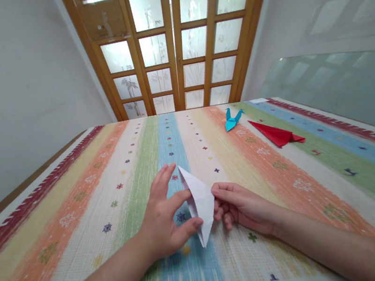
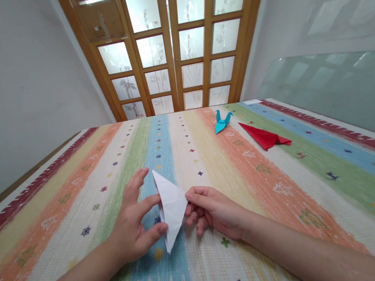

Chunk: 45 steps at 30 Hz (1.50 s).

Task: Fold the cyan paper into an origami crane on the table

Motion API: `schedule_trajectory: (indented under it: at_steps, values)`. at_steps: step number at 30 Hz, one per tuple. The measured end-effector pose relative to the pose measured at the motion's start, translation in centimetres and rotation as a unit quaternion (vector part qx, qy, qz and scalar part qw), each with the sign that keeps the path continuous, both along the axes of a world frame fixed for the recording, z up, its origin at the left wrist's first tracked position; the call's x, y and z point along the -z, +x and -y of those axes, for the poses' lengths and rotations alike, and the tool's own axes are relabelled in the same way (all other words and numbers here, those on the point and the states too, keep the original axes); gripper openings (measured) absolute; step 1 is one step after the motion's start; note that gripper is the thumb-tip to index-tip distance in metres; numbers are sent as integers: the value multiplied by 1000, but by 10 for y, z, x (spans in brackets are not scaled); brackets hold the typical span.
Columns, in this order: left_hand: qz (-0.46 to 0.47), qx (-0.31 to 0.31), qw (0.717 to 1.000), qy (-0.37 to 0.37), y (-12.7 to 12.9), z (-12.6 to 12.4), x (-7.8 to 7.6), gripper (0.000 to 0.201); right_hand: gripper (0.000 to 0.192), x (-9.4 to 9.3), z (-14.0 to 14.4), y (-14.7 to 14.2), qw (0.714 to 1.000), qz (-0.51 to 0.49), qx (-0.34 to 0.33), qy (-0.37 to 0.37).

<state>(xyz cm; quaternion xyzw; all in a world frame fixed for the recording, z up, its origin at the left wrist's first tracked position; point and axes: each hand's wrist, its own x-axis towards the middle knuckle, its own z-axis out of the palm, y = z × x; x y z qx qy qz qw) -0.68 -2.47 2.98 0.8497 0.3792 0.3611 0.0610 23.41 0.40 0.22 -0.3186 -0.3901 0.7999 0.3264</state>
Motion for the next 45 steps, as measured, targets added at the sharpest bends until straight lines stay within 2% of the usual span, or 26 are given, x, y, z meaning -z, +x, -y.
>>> schedule_trajectory:
  at_steps: [3,9,15,19,28,30,32,36,39,42,45]
  values:
    - [-21,8,1000,1,-1,0,-3,47,30,0,0,1,1000,-1,-9,0]
    - [-74,35,996,-24,-2,-1,-10,37,30,-2,1,0,1000,10,4,10]
    - [-101,43,991,-78,-5,-7,-5,41,31,-4,1,0,999,33,19,16]
    - [-67,45,991,-105,-4,-8,-3,40,34,-3,1,0,998,53,18,31]
    - [76,37,973,-214,7,-7,-4,24,43,-2,2,2,975,158,48,151]
    - [115,40,958,-261,10,-6,-3,21,44,-2,3,2,967,172,61,179]
    - [176,51,924,-335,14,-6,-1,22,45,-3,3,2,958,185,73,208]
    - [311,76,815,-483,21,-5,7,27,48,-4,3,2,944,191,96,250]
    - [367,66,751,-545,23,-4,10,31,47,-2,4,1,953,169,101,231]
    - [385,63,732,-559,24,-3,11,32,42,0,4,0,972,119,90,179]
    - [396,67,738,-542,24,-3,10,31,41,1,4,-1,983,85,70,149]
